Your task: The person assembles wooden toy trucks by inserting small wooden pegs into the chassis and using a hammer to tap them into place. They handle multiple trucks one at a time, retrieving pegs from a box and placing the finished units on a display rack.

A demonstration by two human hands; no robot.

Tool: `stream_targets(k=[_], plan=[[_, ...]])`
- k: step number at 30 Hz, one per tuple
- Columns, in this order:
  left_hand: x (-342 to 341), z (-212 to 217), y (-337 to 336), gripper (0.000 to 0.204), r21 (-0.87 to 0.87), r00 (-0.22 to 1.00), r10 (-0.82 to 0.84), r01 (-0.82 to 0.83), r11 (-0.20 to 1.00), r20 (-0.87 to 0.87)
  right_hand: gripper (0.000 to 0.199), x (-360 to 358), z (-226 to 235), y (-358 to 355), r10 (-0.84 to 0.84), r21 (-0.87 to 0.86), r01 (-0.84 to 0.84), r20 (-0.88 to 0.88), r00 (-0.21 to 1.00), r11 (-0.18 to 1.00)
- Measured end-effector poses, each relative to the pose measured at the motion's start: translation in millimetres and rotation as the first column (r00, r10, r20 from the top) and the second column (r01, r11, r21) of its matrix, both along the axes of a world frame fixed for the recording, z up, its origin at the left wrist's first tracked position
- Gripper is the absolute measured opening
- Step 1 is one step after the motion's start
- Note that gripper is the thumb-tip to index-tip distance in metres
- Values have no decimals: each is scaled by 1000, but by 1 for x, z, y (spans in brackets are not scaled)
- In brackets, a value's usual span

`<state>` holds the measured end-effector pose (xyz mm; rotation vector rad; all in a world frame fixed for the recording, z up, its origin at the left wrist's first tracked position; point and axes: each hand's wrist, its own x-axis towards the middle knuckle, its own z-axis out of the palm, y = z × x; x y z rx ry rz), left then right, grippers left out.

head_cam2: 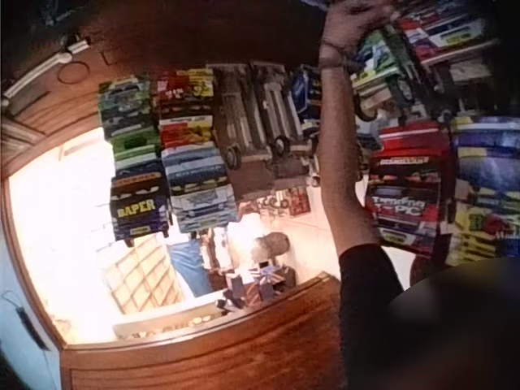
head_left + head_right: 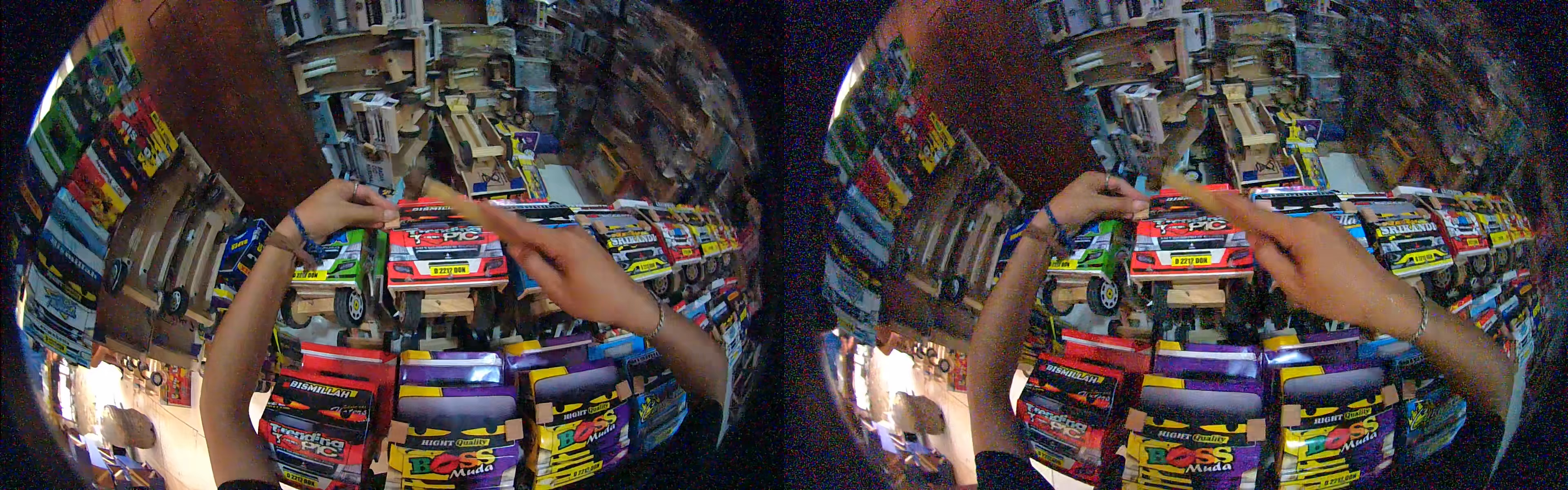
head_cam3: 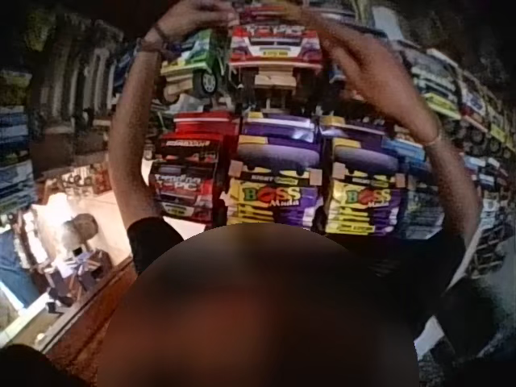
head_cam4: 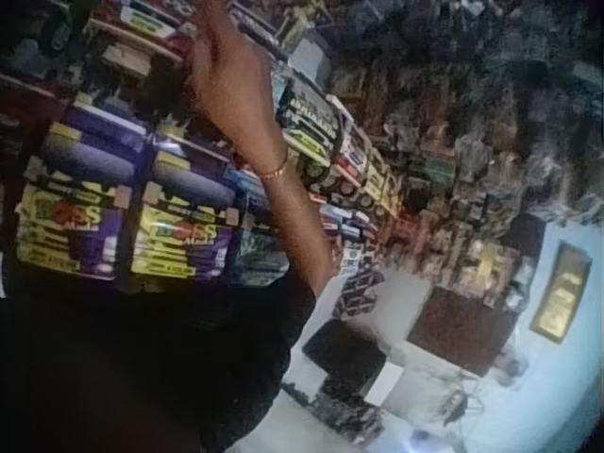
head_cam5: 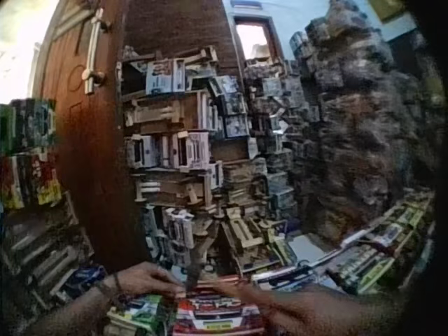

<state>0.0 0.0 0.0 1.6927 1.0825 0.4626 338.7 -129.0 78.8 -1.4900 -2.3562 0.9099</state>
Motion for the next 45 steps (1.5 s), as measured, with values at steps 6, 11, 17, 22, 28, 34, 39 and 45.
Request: stream_targets(k=[6,11,17,22,28,34,39,45], plan=[[-1,0,4,25,-76,994,-13,21,997,110,46,36,-6,12,144,636,11,-192,971,772],[7,1,18,27,-63,994,-92,95,994,52,48,116,43,-60,-172,571,644,-665,726,509],[-4,3,20,34,39,998,22,-20,999,-54,33,207,87,-235,-606,324,816,-551,574,478],[-27,-5,36,38,-1,984,-113,114,993,-136,47,301,16,-338,-857,93,957,-429,286,273],[-24,25,44,37,215,947,-149,214,953,-284,48,385,-197,-474,-978,98,976,105,182,192],[-6,50,19,38,197,974,86,-45,979,-208,57,285,-319,-539,-943,-39,960,184,278,276],[41,63,-21,39,195,961,254,-230,953,-112,68,231,-324,-523,-940,41,970,259,222,240],[113,83,-99,40,202,935,329,-300,932,-130,54,254,-311,-534,-910,-120,921,156,385,370]])
